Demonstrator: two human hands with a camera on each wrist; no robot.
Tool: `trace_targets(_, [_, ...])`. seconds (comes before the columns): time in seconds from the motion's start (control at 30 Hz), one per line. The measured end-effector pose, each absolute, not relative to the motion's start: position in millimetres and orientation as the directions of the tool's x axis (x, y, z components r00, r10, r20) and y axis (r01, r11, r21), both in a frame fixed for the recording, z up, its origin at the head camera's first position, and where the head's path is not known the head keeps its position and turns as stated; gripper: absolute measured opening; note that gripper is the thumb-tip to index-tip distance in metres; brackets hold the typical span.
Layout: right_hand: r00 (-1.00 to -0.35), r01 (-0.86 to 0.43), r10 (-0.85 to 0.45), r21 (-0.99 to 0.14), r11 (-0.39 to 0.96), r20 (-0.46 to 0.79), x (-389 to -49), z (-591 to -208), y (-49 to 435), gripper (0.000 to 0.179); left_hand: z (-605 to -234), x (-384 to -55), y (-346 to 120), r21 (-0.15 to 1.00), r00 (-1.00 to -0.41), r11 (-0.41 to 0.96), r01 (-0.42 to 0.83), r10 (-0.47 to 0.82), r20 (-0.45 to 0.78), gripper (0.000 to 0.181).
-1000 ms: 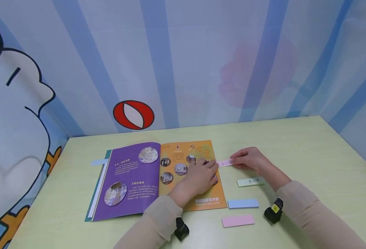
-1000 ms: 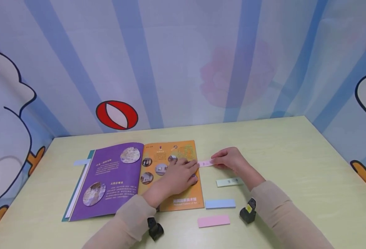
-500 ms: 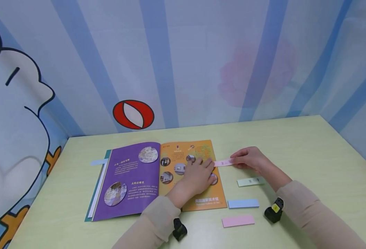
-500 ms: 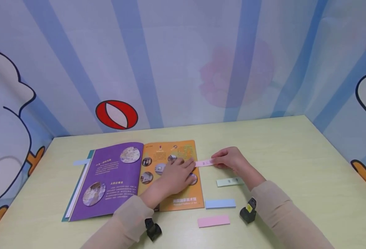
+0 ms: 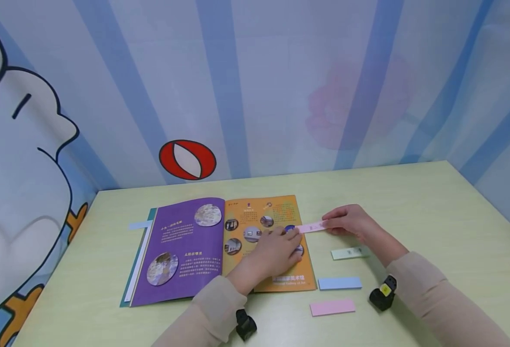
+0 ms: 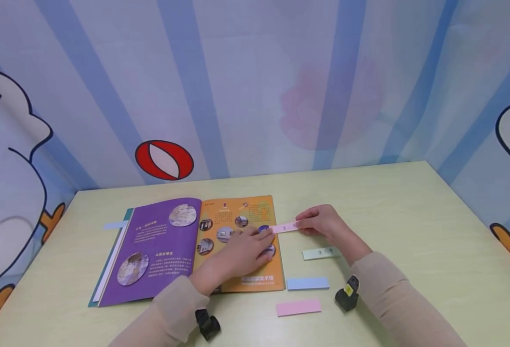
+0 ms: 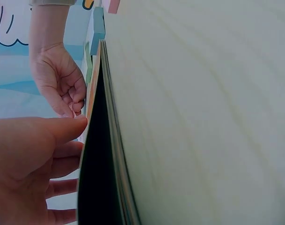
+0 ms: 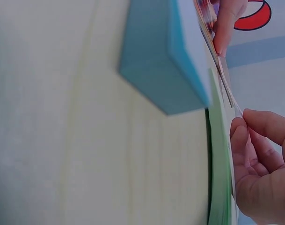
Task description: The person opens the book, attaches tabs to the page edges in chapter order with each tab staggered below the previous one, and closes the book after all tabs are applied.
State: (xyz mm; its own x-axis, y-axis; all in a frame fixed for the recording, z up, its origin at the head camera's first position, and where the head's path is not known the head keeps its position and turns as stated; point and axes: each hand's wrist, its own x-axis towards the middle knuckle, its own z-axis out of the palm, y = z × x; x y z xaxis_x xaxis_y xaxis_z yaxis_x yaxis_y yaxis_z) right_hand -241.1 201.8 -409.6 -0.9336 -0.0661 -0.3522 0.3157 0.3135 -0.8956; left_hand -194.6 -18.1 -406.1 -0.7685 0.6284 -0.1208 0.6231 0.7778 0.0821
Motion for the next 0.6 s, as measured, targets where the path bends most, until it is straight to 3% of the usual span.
trace_targets(0.23, [-0.931, 0.323, -0.069, -0.900, 0.291, -0.357, -240, -409, 205, 0.035, -408, -191, -27, 0.056, -0.740, 0.746, 0.663, 0.665, -0.102, 0.055])
trace_targets(0.6, [-0.938, 0.298, -0.077, -0.900, 0.318, -0.338, -234, -402, 215, 0.036, -398, -181, -55, 0.162, -0.747, 0.739, 0.654, 0.664, -0.014, 0.054])
